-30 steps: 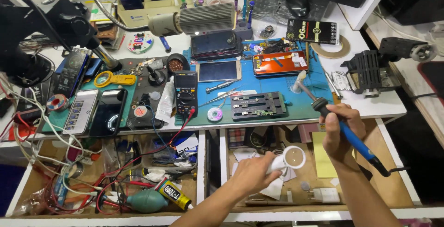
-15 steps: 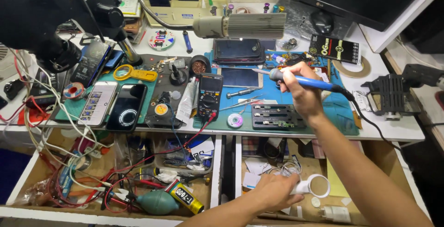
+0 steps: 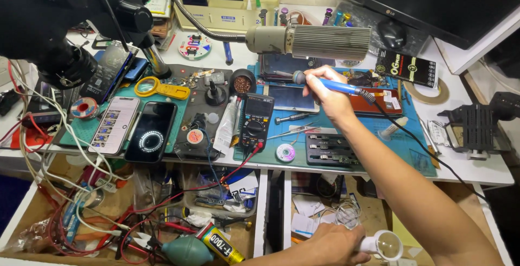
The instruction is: Soldering components on a mobile phone circuit board using a soldering iron and a magnifying glass
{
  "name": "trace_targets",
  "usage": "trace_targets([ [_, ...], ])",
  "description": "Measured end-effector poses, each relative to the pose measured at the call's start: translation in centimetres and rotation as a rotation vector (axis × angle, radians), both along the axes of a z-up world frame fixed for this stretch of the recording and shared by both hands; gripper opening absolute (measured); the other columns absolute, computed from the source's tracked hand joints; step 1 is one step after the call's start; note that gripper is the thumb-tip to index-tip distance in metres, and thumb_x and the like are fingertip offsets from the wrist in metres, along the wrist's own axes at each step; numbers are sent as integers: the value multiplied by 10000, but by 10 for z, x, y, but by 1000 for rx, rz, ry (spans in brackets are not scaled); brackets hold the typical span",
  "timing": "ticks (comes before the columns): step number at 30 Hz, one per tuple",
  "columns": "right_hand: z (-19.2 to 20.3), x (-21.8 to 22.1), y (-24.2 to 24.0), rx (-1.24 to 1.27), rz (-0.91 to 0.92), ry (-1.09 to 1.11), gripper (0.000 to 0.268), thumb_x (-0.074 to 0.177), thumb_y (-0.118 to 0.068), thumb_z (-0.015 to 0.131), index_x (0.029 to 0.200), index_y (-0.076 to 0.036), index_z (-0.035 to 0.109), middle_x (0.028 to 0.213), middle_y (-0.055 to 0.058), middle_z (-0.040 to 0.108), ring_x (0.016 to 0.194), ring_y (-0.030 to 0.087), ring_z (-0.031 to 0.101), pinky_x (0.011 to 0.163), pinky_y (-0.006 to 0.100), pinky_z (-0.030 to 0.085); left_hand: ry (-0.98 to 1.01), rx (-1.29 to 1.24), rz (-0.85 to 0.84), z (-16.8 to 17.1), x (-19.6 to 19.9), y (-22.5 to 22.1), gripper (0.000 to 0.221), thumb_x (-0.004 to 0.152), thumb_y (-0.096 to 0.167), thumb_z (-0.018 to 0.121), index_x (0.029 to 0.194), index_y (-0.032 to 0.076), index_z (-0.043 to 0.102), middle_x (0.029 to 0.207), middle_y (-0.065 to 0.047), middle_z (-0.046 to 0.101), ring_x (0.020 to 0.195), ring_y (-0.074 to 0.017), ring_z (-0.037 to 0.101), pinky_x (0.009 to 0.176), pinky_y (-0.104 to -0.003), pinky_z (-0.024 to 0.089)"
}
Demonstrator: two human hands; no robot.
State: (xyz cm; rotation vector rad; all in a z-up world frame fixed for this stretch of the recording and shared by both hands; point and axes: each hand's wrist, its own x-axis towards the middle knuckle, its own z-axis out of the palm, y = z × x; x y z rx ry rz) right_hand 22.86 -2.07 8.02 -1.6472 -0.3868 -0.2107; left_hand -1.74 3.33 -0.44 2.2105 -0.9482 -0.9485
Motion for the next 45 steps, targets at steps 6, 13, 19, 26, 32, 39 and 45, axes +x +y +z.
trace_targets([
  [6,7,-4,17,-19,148,-130,105,1017,-149,634,1025,-45,626,1081,156,707,737,172,712,721,269,612,-62,-20,28,-14,0,-3,487,969,464,465,1165,18,453,952,-324,689,873,-554,642,719,-628,462],
  [13,0,10,37,-99,99,-67,125,978,-190,673,989,-65,671,862,67,723,722,120,685,710,241,547,-23,45,30,-19,-4,-12,576,924,504,468,1227,16,494,1035,-329,695,936,-555,653,767,-632,489],
  [19,-7,22,50,-301,103,-25,189,966,-313,665,965,-130,713,829,17,721,755,97,658,721,249,491,-11,64,10,-12,1,-6,588,933,486,468,1264,0,498,1093,-351,682,1016,-563,641,844,-617,485],
  [26,5,32,59,-350,73,82,159,952,-323,672,954,-174,729,833,-7,726,715,85,642,654,246,483,20,-15,17,-5,4,2,564,925,476,468,1285,43,494,1009,-336,678,910,-549,644,774,-587,491],
  [32,8,48,65,-381,100,93,137,935,-290,694,950,-163,744,971,-15,753,835,80,635,716,250,479,56,-18,-12,-10,8,0,590,934,510,456,1301,48,483,1015,-313,672,918,-534,647,784,-595,475],
  [39,4,57,74,-608,107,52,210,913,-423,625,939,-235,715,979,-34,760,924,150,671,807,326,451,65,-7,-20,-20,9,-2,651,935,564,407,1297,26,460,1015,-352,648,947,-575,622,792,-620,463],
  [45,29,44,75,-571,87,106,208,924,-418,620,905,-237,721,944,-53,745,864,112,655,727,307,450,56,-22,-23,-12,10,1,630,944,532,428,1299,13,459,1022,-357,652,948,-583,621,781,-634,459],
])
